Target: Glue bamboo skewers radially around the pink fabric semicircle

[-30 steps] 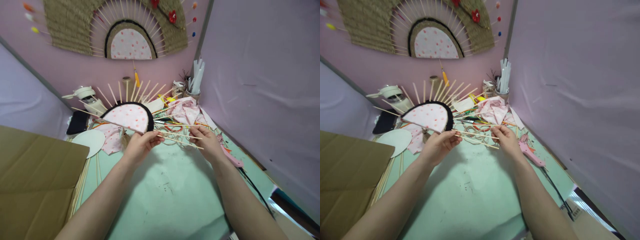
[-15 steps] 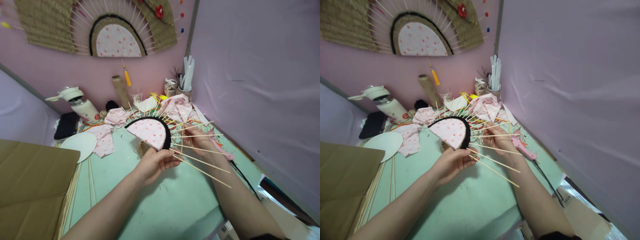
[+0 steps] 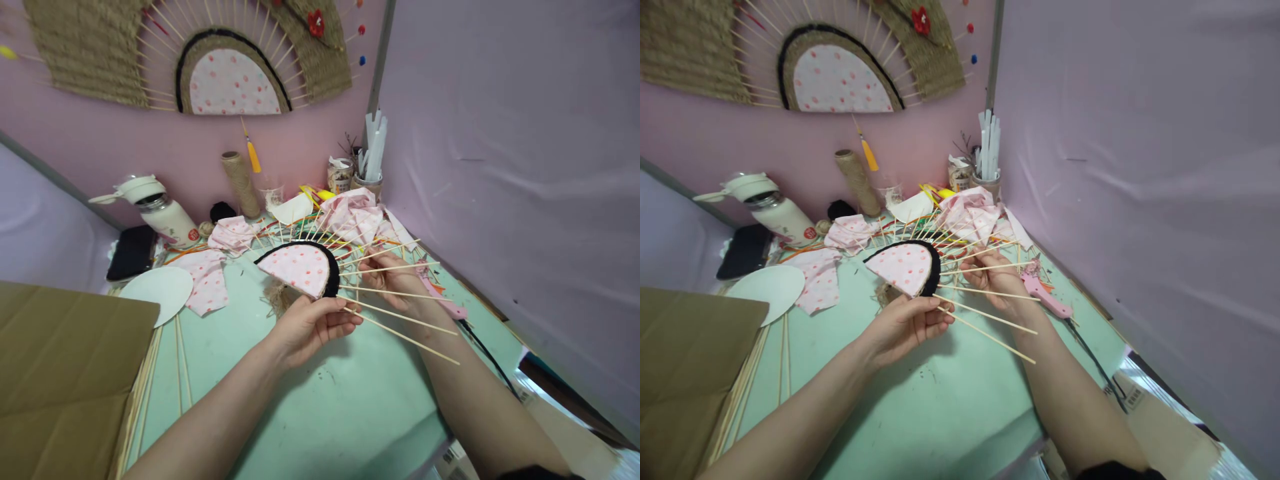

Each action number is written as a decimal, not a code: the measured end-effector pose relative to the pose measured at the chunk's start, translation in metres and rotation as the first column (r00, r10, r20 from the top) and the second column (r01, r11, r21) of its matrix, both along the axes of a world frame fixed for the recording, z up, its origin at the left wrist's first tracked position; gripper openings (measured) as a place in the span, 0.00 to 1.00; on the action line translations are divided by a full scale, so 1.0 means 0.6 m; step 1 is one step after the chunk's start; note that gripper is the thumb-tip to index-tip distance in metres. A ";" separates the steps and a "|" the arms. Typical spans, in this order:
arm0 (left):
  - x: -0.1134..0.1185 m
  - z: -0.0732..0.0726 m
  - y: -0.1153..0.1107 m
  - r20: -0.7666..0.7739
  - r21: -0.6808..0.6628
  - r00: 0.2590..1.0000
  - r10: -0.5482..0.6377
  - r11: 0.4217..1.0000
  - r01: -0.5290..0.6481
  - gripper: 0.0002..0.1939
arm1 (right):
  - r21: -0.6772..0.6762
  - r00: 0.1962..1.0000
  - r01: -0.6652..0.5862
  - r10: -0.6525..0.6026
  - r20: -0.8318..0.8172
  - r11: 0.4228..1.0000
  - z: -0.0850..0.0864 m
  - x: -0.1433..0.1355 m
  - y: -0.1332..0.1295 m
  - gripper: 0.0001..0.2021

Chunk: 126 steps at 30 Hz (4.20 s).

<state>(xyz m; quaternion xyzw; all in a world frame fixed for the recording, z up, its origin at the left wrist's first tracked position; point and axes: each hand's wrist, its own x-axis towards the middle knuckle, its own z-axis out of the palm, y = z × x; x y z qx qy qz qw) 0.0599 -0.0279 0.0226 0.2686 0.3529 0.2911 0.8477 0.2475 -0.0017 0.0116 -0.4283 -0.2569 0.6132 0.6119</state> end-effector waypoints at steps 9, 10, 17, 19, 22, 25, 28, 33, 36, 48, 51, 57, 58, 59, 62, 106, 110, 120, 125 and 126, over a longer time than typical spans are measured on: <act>0.000 0.000 0.004 0.031 0.018 0.997 0.075 0.997 -0.075 0.03 | -0.060 0.997 -0.033 0.029 -0.065 0.998 -0.005 0.002 0.008 0.07; -0.001 0.001 0.005 0.034 0.025 0.995 0.093 0.995 -0.094 0.03 | -0.059 0.999 -0.025 0.024 -0.025 0.998 -0.007 0.001 0.008 0.08; -0.020 0.015 0.022 0.049 0.140 0.990 0.133 0.980 -0.139 0.06 | 0.127 0.856 0.044 -0.103 0.506 0.991 -0.031 -0.006 0.009 0.12; -0.025 0.016 0.027 0.043 0.164 0.987 0.156 0.973 -0.161 0.07 | 0.203 0.797 0.041 -0.154 0.584 0.978 -0.032 -0.007 0.009 0.12; -0.027 0.011 0.033 0.033 0.176 0.980 0.198 0.964 -0.201 0.07 | 0.253 0.780 -0.073 -0.102 0.617 0.965 -0.026 -0.009 0.003 0.12; -0.026 -0.002 0.038 0.040 0.162 0.967 0.251 0.954 -0.254 0.06 | 0.230 0.777 -0.261 0.062 0.627 0.938 -0.021 -0.012 -0.006 0.12; -0.024 -0.013 0.042 0.057 0.147 0.956 0.288 0.945 -0.293 0.05 | 0.180 0.768 -0.300 0.125 0.628 0.937 -0.021 -0.018 -0.013 0.12; -0.024 -0.014 0.042 0.109 0.130 0.945 0.307 0.938 -0.320 0.04 | 0.157 0.818 -0.277 0.147 0.557 0.948 -0.016 -0.031 -0.021 0.14; -0.022 -0.008 0.040 0.136 0.094 0.937 0.321 0.937 -0.335 0.04 | 0.218 0.842 -0.282 0.132 0.523 0.934 -0.009 -0.036 -0.026 0.14; -0.022 -0.008 0.039 0.176 0.028 0.928 0.327 0.941 -0.337 0.02 | 0.342 0.860 -0.252 0.047 0.508 0.905 -0.017 -0.045 -0.030 0.15; -0.019 -0.012 0.036 0.161 0.034 0.932 0.326 0.942 -0.335 0.03 | 0.431 0.866 -0.253 0.004 0.500 0.866 -0.021 -0.049 -0.031 0.17; -0.018 -0.010 0.034 0.021 0.105 0.975 0.220 0.970 -0.221 0.08 | 0.437 0.848 -0.192 -0.076 0.524 0.879 -0.021 -0.059 -0.034 0.10; -0.022 -0.004 0.032 -0.066 0.145 0.989 0.132 0.982 -0.121 0.11 | 0.425 0.852 -0.177 -0.078 0.517 0.888 -0.021 -0.059 -0.033 0.10; -0.028 0.005 0.030 -0.184 0.198 0.983 0.020 0.980 0.017 0.14 | 0.413 0.859 -0.159 -0.080 0.505 0.897 -0.020 -0.058 -0.033 0.10; -0.048 0.039 0.024 -0.666 0.463 0.742 -0.081 0.735 0.496 0.16 | 0.375 0.876 -0.100 -0.097 0.472 0.922 -0.020 -0.053 -0.028 0.11; -0.107 0.100 0.112 0.127 0.946 0.551 0.825 -0.268 0.184 0.03 | 0.137 -0.275 0.169 -0.087 0.958 0.976 -0.060 0.157 -0.120 0.18; -0.122 0.118 0.105 0.116 0.980 0.532 0.838 -0.185 0.077 0.03 | 0.419 0.037 -0.087 -0.417 0.908 0.904 -0.012 0.106 -0.121 0.18; -0.154 0.140 0.103 0.231 0.973 0.516 0.825 -0.187 -0.138 0.02 | 0.615 0.395 -0.339 -0.486 0.780 0.712 0.071 -0.014 -0.053 0.14; -0.159 0.132 0.134 0.321 0.942 0.501 0.804 -0.327 -0.078 0.04 | 0.535 0.423 -0.181 -0.426 0.800 0.825 0.065 0.046 -0.102 0.17; -0.154 0.130 0.141 0.325 0.937 0.492 0.808 -0.345 -0.053 0.05 | 0.505 0.427 -0.140 -0.408 0.807 0.852 0.062 0.059 -0.115 0.17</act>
